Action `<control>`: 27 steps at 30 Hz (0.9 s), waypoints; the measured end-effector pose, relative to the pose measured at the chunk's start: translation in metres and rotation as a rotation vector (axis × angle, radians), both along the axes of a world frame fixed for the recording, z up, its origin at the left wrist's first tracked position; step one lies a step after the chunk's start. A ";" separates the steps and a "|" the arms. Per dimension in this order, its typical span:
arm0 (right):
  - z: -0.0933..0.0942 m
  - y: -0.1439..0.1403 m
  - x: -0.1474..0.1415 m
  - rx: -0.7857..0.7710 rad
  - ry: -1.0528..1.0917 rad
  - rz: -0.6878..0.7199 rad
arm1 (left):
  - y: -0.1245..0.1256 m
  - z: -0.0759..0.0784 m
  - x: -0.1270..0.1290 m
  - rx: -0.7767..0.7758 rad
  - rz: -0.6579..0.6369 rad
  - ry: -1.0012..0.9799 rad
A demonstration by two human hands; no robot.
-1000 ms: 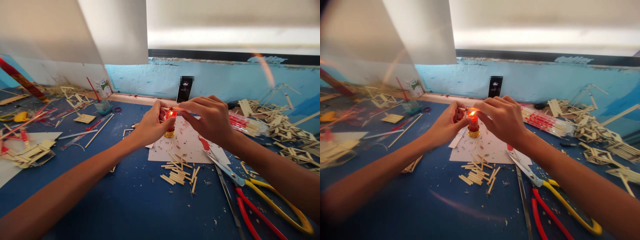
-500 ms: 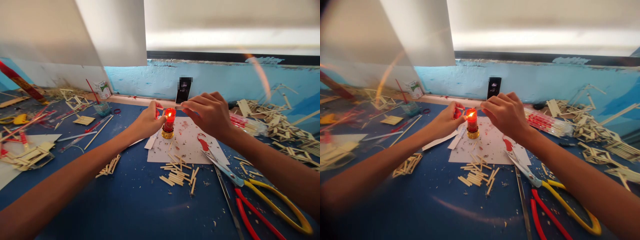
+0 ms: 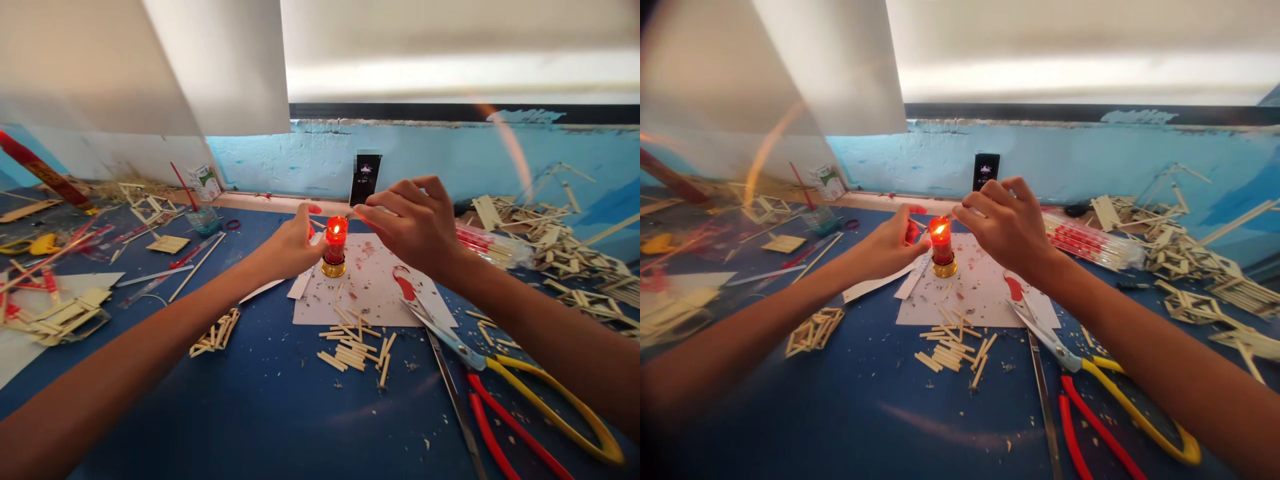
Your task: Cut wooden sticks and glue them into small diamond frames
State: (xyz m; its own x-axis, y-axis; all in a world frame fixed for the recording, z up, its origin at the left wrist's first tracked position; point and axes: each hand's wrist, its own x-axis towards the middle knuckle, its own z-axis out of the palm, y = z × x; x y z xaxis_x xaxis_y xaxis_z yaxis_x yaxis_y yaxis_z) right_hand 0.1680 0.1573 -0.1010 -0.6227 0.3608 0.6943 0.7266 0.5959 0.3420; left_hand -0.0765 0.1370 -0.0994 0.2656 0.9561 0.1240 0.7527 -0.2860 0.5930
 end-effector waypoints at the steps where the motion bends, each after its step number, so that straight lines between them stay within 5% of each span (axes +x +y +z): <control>1: 0.000 -0.002 0.001 -0.051 0.038 -0.027 | -0.002 0.000 -0.001 -0.004 0.003 -0.009; 7: -0.037 -0.013 0.027 -0.373 0.144 -0.173 | -0.047 0.022 -0.008 -0.095 -0.056 -0.155; 12: -0.071 -0.017 0.044 -0.608 0.085 -0.092 | -0.090 0.035 0.001 -0.565 -0.249 -0.580; 16: -0.052 -0.048 0.037 -0.638 0.236 0.004 | -0.109 0.030 0.013 -0.828 -0.380 -0.783; 21: -0.012 -0.125 0.016 -0.755 0.443 0.241 | -0.120 0.026 0.027 -0.985 -0.496 -0.911; 24: -0.006 -0.154 0.007 -0.951 0.643 0.485 | -0.125 0.024 0.036 -1.048 -0.544 -0.957; 27: -0.011 -0.164 0.007 -1.032 0.769 0.545 | -0.129 0.017 0.041 -1.083 -0.550 -0.954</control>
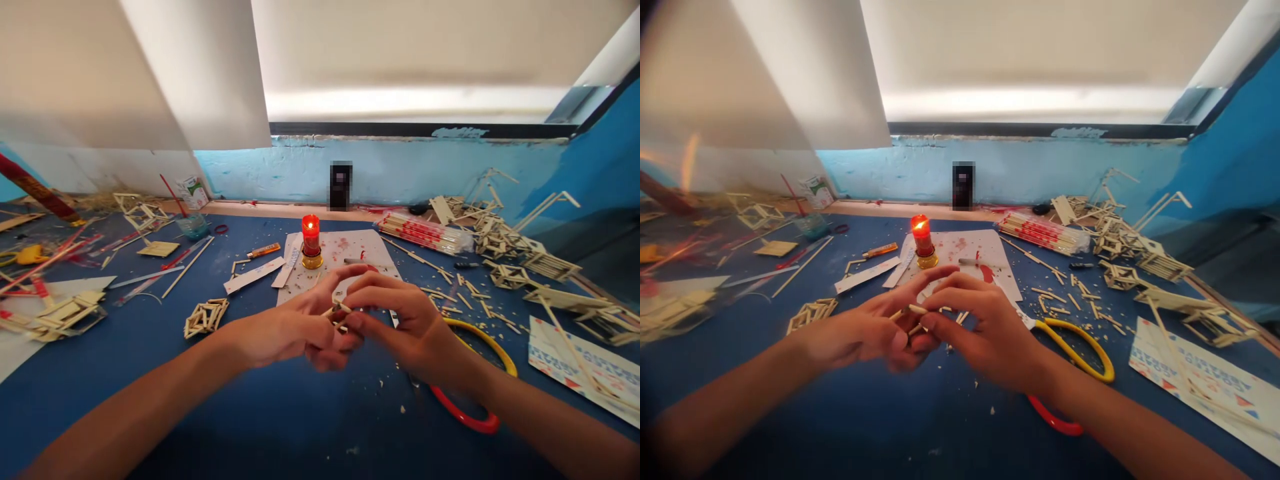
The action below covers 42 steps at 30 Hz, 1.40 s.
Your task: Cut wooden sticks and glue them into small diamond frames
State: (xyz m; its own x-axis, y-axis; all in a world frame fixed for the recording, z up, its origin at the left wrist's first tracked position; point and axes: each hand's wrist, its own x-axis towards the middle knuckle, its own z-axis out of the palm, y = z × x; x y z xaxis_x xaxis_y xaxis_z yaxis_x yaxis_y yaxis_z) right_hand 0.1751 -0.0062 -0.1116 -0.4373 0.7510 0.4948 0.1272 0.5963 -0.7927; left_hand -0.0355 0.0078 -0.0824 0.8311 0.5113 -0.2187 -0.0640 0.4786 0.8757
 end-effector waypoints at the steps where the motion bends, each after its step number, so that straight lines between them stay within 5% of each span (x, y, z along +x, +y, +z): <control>1: -0.002 -0.001 0.002 -0.024 0.009 -0.009 | -0.002 -0.004 0.001 0.028 0.020 0.017; 9: -0.013 -0.008 0.012 -0.139 -0.061 -0.235 | -0.010 -0.043 -0.002 0.414 0.590 0.095; 15: -0.019 -0.009 0.009 -0.184 -0.127 -0.244 | -0.014 -0.042 0.001 0.577 0.594 0.278; 32: -0.023 -0.012 0.007 -0.100 -0.160 -0.260 | -0.021 -0.050 0.002 0.426 0.628 0.248; 42: -0.025 -0.012 0.007 -0.135 -0.172 -0.271 | -0.018 -0.049 0.005 0.501 0.639 0.282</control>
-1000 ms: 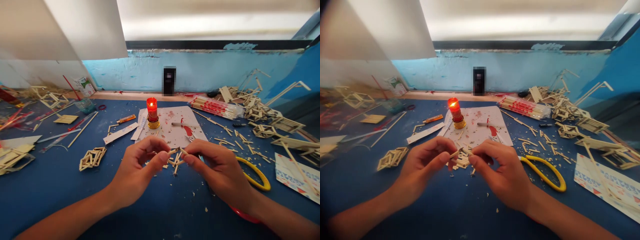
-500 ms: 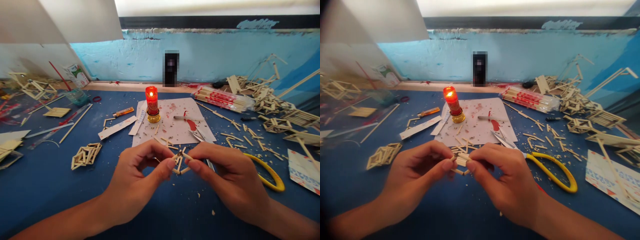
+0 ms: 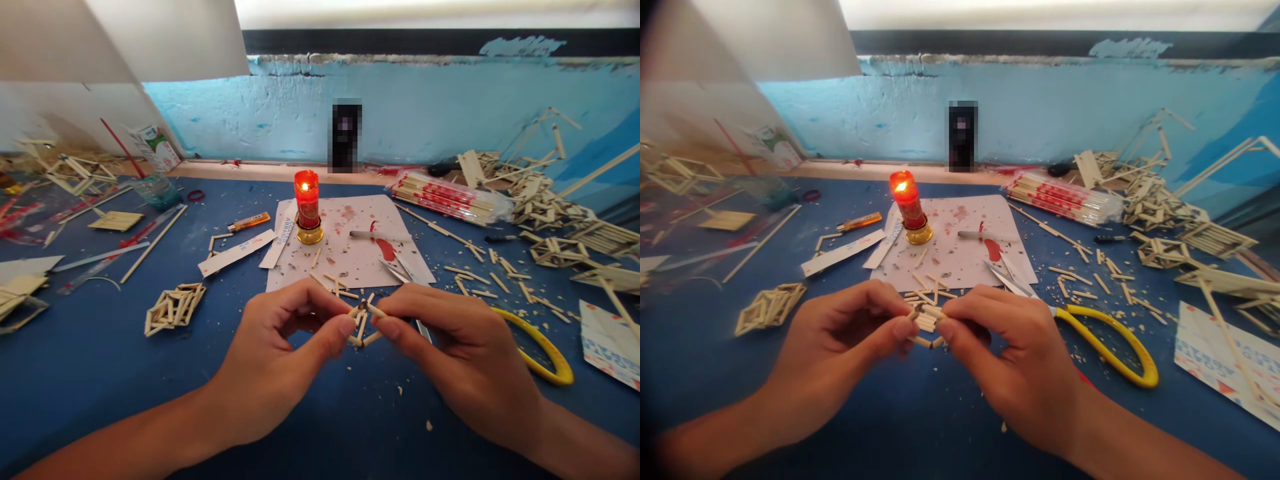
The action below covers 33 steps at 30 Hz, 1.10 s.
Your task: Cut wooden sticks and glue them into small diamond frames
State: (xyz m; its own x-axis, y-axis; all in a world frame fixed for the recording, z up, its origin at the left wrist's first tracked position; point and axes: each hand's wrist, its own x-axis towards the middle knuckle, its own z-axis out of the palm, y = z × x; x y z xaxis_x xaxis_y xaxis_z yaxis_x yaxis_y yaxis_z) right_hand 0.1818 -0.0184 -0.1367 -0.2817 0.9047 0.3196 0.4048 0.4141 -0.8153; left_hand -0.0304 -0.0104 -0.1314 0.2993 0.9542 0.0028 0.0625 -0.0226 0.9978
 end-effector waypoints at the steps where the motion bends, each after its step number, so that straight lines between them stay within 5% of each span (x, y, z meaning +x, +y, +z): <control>1: 0.000 0.000 0.000 -0.015 0.005 0.003 | 0.000 0.000 0.000 0.029 0.006 0.014; 8: 0.000 0.001 0.004 -0.011 0.007 -0.103 | 0.007 0.000 -0.006 0.468 0.144 0.227; 15: 0.003 0.001 0.015 0.148 0.006 -0.141 | 0.010 -0.001 -0.006 0.822 0.094 0.339; 20: 0.000 -0.002 0.006 0.200 0.017 0.062 | 0.006 0.000 -0.005 0.856 0.040 0.352; 33: 0.003 -0.001 0.001 0.191 -0.010 0.060 | 0.005 0.000 -0.004 0.840 -0.016 0.336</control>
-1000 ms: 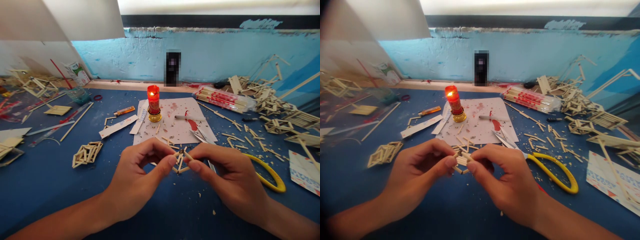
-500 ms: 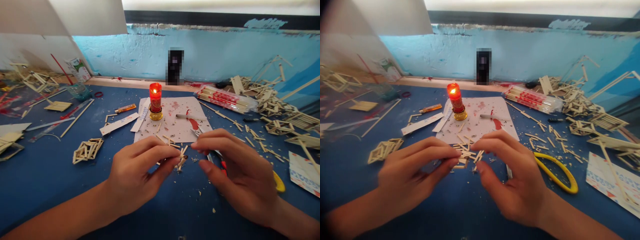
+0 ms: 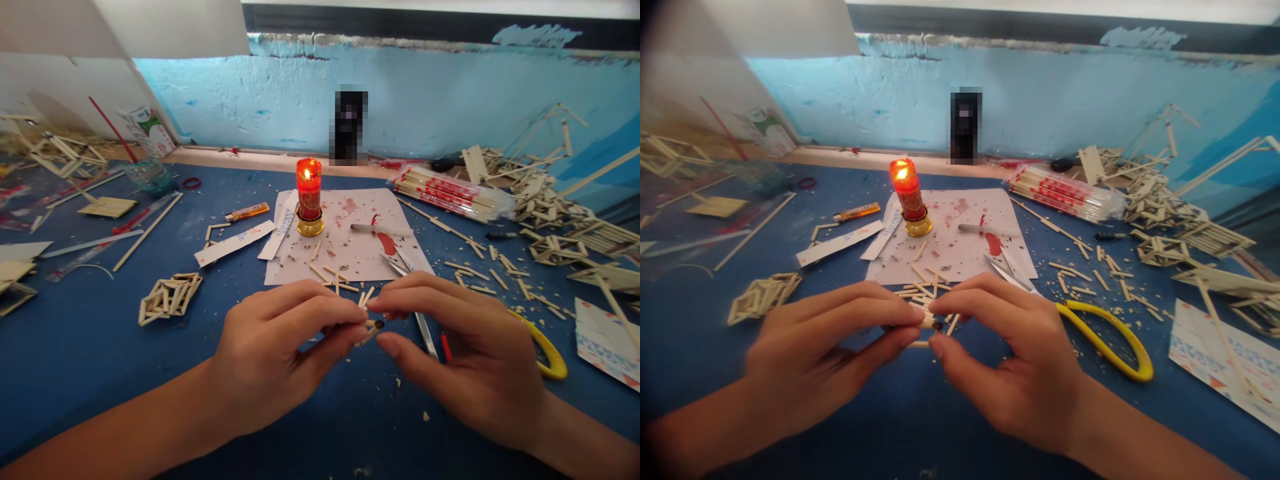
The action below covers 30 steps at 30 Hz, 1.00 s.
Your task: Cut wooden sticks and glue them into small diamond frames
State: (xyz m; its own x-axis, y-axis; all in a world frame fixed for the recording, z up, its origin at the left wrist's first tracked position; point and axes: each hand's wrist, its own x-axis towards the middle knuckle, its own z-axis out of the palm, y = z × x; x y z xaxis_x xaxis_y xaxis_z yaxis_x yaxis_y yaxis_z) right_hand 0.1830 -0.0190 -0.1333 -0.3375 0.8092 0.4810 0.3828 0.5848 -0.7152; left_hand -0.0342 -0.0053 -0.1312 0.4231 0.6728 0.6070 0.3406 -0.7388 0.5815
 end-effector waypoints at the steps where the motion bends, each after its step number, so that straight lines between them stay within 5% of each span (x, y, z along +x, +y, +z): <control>1: 0.000 0.000 0.000 0.000 0.002 0.002 | 0.000 0.000 0.000 -0.004 -0.005 0.003; 30: 0.000 -0.004 -0.001 0.028 -0.095 -0.083 | -0.002 -0.002 -0.002 -0.013 -0.005 0.043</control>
